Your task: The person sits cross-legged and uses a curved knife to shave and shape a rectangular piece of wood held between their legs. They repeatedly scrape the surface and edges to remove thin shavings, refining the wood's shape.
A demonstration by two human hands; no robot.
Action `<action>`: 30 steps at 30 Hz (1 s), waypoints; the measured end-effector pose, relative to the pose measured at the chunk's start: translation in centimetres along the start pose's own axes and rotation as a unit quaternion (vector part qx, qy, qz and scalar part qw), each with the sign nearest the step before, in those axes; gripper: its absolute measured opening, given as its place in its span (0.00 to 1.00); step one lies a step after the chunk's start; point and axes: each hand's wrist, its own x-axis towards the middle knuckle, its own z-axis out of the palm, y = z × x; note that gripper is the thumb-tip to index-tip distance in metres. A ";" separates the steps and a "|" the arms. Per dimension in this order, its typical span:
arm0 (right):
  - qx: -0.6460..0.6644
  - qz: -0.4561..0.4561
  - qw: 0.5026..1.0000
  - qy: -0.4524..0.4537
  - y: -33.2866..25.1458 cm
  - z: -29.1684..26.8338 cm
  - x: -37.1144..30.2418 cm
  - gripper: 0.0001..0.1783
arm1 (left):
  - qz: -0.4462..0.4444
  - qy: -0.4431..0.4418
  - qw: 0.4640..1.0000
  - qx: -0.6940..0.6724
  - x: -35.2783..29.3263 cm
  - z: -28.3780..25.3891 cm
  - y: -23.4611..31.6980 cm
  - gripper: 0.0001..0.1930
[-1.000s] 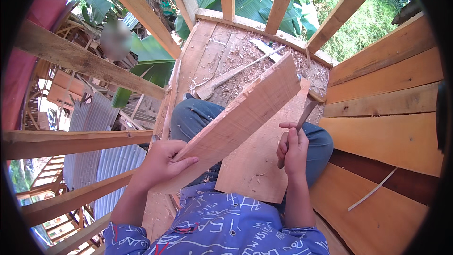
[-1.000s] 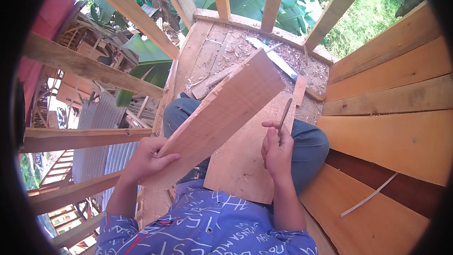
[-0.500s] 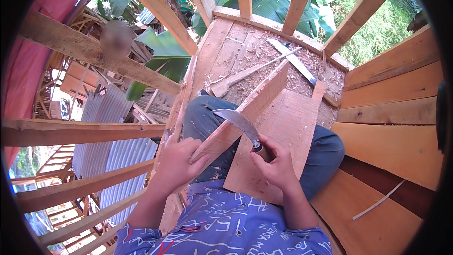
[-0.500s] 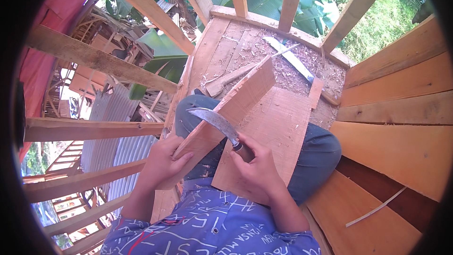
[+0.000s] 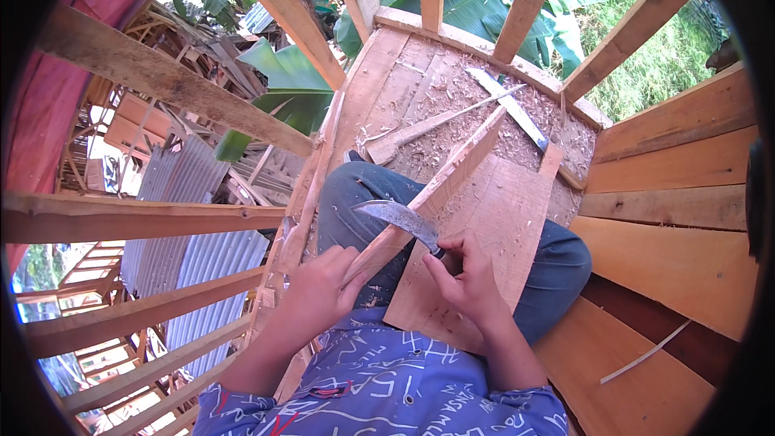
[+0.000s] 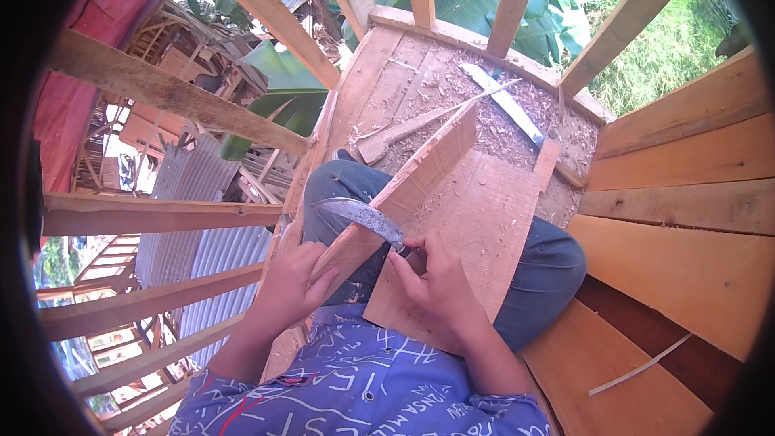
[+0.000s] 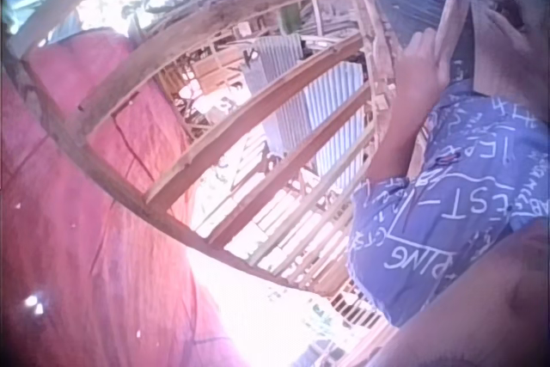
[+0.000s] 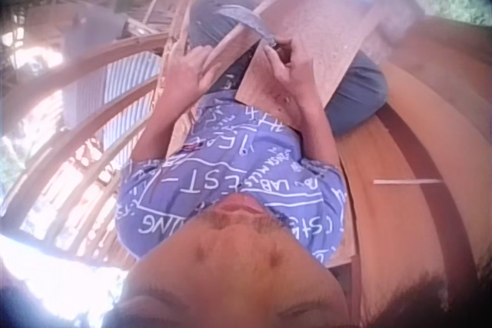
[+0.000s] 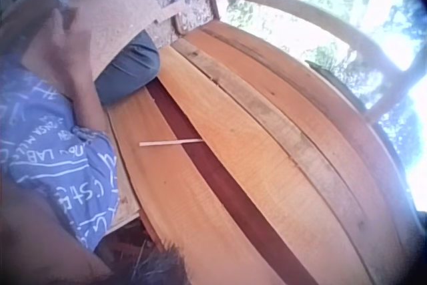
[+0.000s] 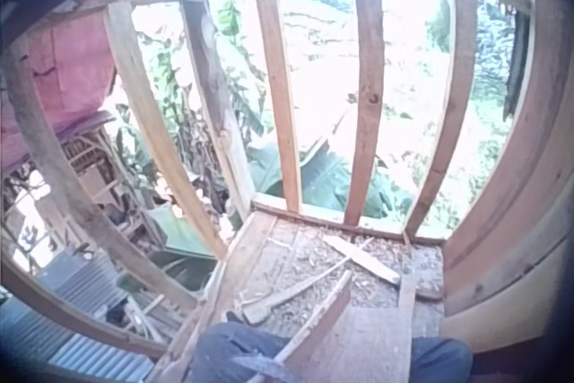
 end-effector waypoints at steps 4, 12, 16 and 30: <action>-0.007 -0.006 0.999 0.037 1.2 -0.5 1.5 0.12 | 0.000 0.007 1.000 -0.002 0.0 0.3 0.2 0.10; 0.002 0.018 0.998 -0.057 -0.8 -1.1 0.8 0.12 | 0.006 0.019 1.000 0.000 -0.2 0.8 0.6 0.08; -0.051 -0.020 0.998 -0.026 -0.3 -0.4 -0.1 0.13 | 0.006 0.020 1.000 0.002 -0.1 1.0 0.5 0.08; -0.098 -0.048 0.989 0.103 1.8 -2.9 1.7 0.11 | 0.017 0.036 0.998 0.049 -0.2 1.2 0.6 0.08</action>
